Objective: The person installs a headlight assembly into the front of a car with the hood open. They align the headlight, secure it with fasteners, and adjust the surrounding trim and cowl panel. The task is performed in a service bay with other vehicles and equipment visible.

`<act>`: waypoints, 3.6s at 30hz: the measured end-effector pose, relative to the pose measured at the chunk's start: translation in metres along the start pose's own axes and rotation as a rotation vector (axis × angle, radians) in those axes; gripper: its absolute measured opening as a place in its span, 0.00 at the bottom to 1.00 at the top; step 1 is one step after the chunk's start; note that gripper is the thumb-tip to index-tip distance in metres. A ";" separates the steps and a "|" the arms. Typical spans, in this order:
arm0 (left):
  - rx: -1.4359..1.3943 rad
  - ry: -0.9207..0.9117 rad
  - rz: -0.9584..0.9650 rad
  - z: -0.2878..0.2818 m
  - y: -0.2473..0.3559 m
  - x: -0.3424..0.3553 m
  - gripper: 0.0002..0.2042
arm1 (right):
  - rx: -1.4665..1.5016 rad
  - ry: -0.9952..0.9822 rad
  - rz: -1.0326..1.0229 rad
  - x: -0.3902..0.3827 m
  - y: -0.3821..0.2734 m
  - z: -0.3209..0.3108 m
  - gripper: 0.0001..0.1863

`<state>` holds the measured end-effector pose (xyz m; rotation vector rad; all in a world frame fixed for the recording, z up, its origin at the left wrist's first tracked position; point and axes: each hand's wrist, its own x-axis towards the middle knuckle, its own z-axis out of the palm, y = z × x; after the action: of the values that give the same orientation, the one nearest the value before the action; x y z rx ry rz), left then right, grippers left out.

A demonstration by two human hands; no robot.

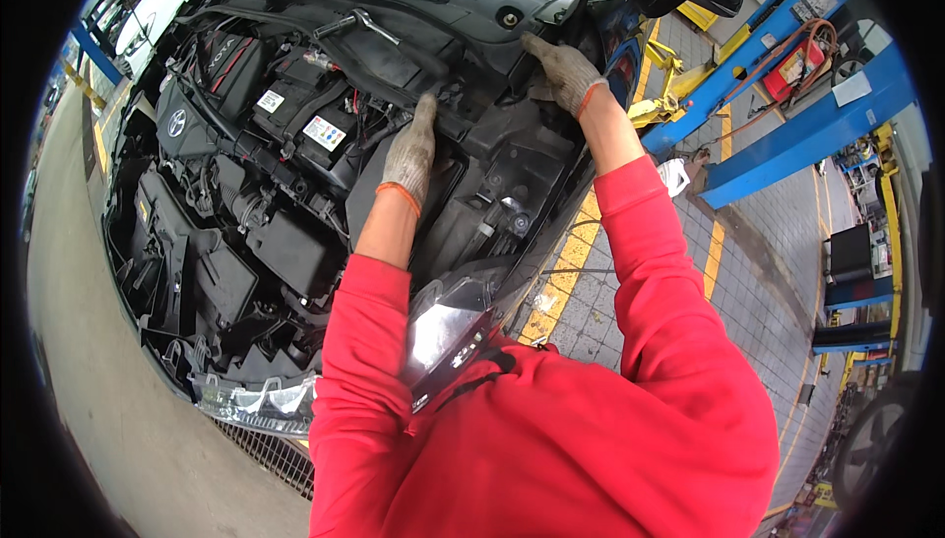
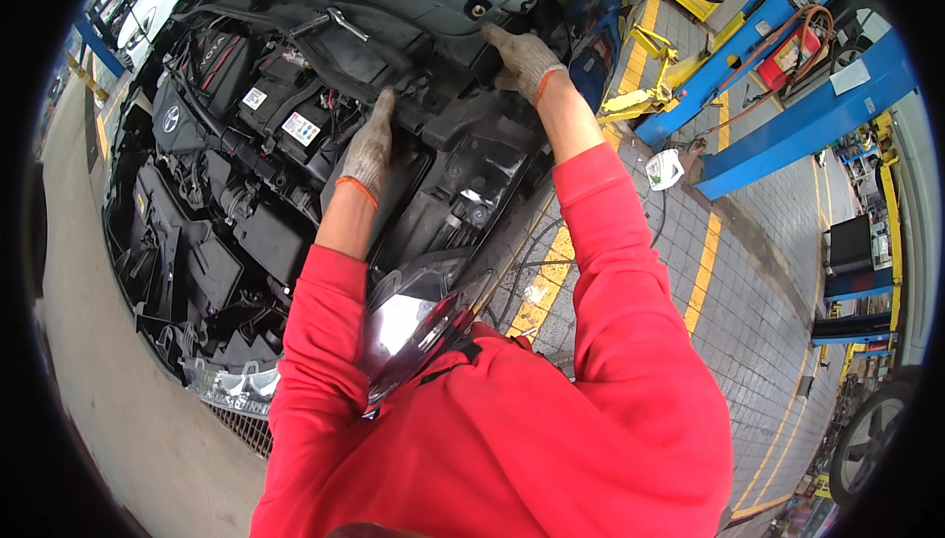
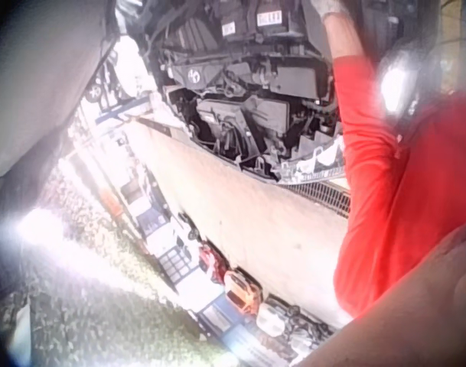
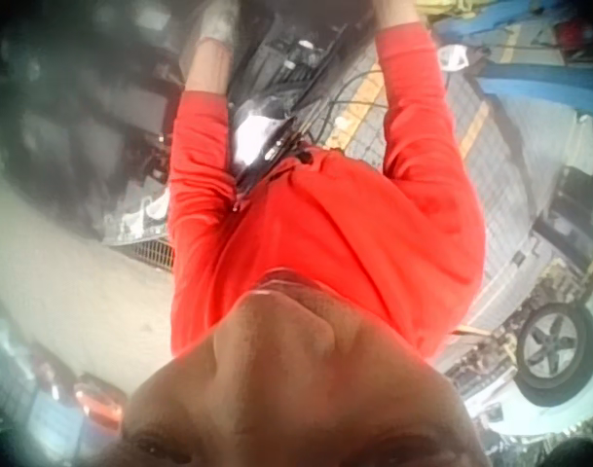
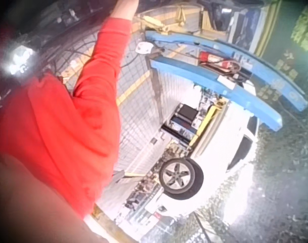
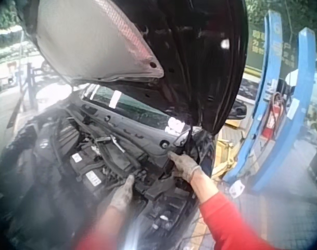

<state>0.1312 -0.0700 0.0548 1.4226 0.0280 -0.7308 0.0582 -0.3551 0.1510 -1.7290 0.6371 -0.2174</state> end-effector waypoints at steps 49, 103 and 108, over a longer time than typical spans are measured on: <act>-0.008 0.268 0.233 0.013 0.036 -0.022 0.25 | 0.148 0.330 0.145 0.026 0.004 0.060 0.44; 0.892 0.082 0.450 -0.114 0.067 0.031 0.17 | 0.266 0.096 -0.064 0.038 0.008 0.025 0.29; 0.736 -0.003 0.618 -0.114 0.068 0.051 0.25 | 0.097 0.194 -0.080 0.044 0.005 0.022 0.30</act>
<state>0.2483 0.0077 0.0712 1.9816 -0.7185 -0.2156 0.1036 -0.3604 0.1327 -1.6529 0.6875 -0.4689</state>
